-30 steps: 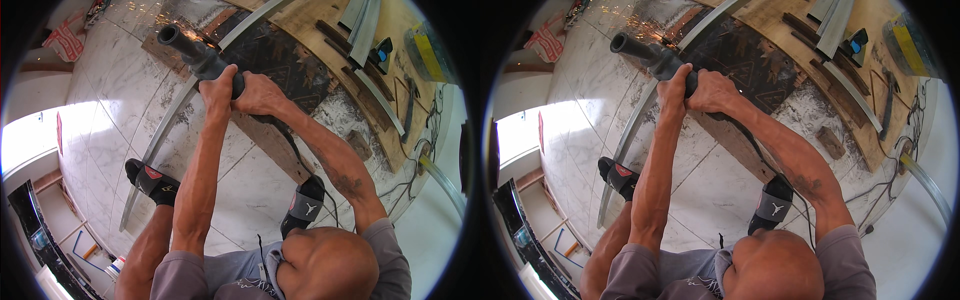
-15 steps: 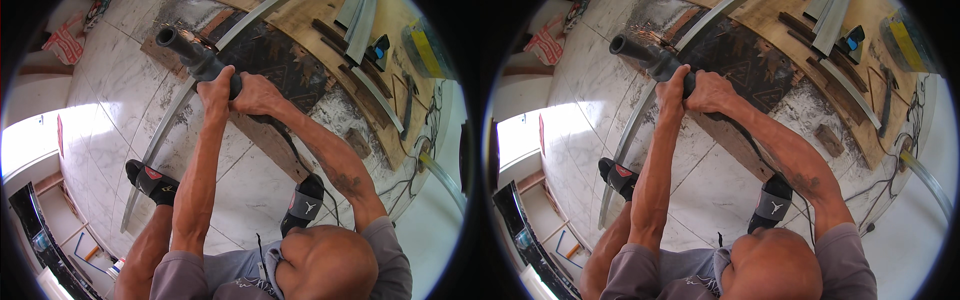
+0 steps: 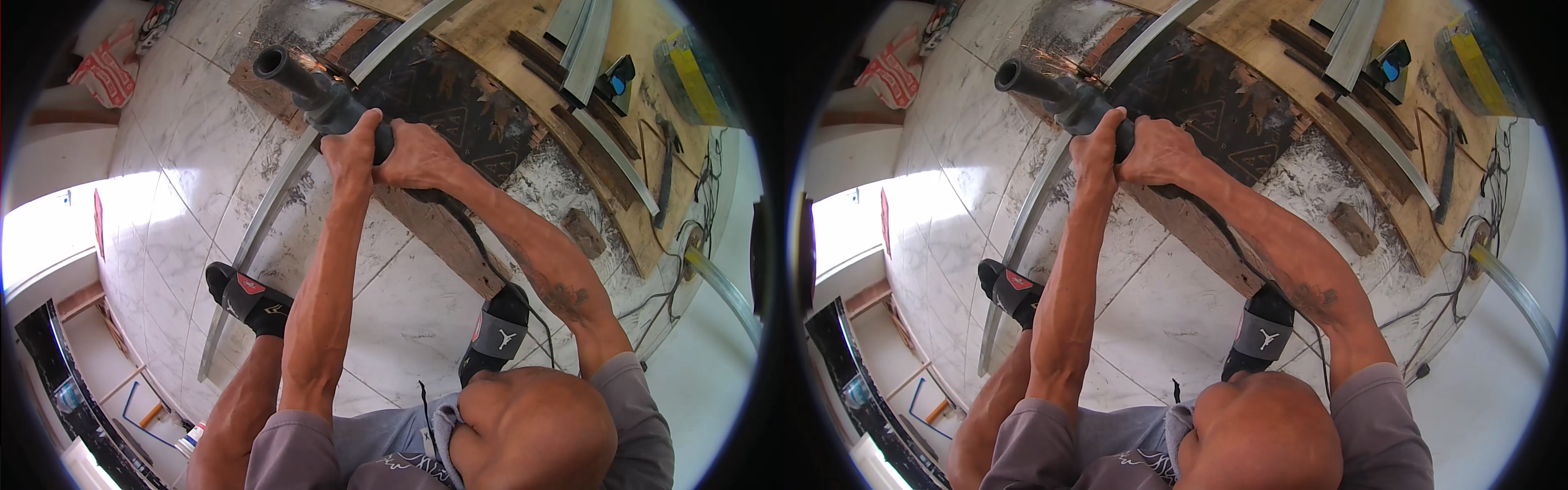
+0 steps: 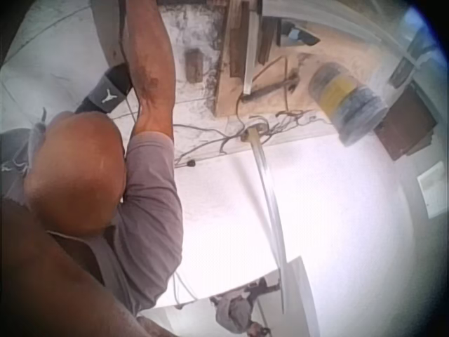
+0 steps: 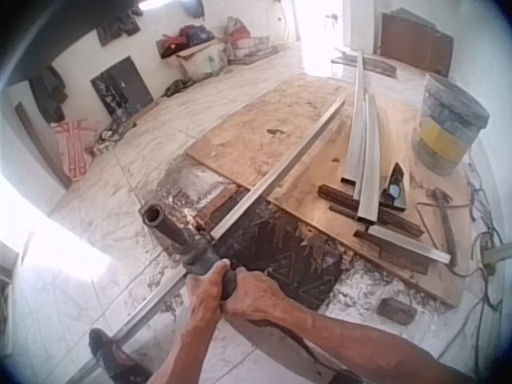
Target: The person uses an angle grinder to cut through a metal beam while holding it against a wooden surface by hand.
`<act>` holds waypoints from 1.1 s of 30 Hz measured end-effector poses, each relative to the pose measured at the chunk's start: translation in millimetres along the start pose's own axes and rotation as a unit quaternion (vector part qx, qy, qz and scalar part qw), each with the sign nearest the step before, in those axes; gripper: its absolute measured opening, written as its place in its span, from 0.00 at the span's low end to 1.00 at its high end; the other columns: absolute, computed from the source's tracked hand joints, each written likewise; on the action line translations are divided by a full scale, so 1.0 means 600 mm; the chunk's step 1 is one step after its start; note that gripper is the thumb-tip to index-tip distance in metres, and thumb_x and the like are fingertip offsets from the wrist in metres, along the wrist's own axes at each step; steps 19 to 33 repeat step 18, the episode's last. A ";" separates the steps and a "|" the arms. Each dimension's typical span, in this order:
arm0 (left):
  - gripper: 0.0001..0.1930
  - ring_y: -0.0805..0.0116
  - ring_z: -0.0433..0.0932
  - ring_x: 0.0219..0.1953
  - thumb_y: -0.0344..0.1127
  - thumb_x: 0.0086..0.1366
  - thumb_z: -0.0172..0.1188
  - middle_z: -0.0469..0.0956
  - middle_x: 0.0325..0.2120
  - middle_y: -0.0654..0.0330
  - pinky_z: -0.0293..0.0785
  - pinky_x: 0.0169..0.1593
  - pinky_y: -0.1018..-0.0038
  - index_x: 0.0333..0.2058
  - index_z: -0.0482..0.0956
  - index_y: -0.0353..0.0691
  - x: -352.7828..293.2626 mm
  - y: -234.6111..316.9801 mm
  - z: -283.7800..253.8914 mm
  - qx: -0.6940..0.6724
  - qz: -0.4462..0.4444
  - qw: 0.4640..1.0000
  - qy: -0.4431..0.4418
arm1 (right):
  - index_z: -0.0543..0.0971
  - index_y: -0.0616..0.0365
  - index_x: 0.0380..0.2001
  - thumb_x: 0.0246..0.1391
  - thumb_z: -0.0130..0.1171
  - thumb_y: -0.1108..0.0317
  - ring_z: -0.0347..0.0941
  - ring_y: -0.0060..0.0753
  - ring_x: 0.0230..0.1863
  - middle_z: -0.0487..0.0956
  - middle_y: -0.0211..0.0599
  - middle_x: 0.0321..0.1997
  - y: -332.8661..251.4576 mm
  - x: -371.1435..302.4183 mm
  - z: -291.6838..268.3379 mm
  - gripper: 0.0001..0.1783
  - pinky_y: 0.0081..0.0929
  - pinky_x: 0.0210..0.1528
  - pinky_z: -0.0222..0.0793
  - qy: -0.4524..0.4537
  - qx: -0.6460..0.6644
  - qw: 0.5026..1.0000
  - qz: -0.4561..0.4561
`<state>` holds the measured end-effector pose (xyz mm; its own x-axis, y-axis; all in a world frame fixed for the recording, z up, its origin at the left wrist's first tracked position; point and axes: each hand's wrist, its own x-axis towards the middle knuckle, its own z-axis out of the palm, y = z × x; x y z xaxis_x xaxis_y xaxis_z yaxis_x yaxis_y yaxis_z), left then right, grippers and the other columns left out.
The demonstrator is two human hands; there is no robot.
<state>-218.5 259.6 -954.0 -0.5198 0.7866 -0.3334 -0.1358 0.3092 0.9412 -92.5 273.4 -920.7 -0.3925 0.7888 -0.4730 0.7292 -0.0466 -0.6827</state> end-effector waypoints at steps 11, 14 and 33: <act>0.18 0.69 0.81 0.30 0.40 0.54 0.74 0.82 0.31 0.58 0.77 0.37 0.71 0.35 0.83 0.30 -0.003 0.000 -0.003 0.031 0.000 1.000 -0.006 | 0.74 0.76 0.52 0.36 0.70 0.54 0.80 0.59 0.55 0.81 0.66 0.49 0.008 0.002 0.006 0.43 0.43 0.57 0.76 0.002 0.006 1.000 -0.010; 0.18 0.67 0.82 0.32 0.37 0.52 0.74 0.83 0.31 0.56 0.78 0.38 0.68 0.33 0.84 0.26 -0.002 -0.003 -0.001 0.029 -0.010 1.000 0.001 | 0.73 0.76 0.53 0.36 0.70 0.54 0.79 0.59 0.55 0.81 0.66 0.49 0.011 0.003 0.004 0.44 0.43 0.58 0.76 -0.004 0.005 1.000 -0.007; 0.18 0.65 0.82 0.32 0.39 0.53 0.74 0.84 0.32 0.54 0.78 0.40 0.68 0.34 0.84 0.27 -0.018 0.009 0.004 0.071 0.005 0.997 0.037 | 0.70 0.76 0.58 0.35 0.72 0.52 0.78 0.58 0.57 0.81 0.64 0.52 0.011 -0.007 0.006 0.50 0.42 0.61 0.74 -0.013 0.031 0.999 0.000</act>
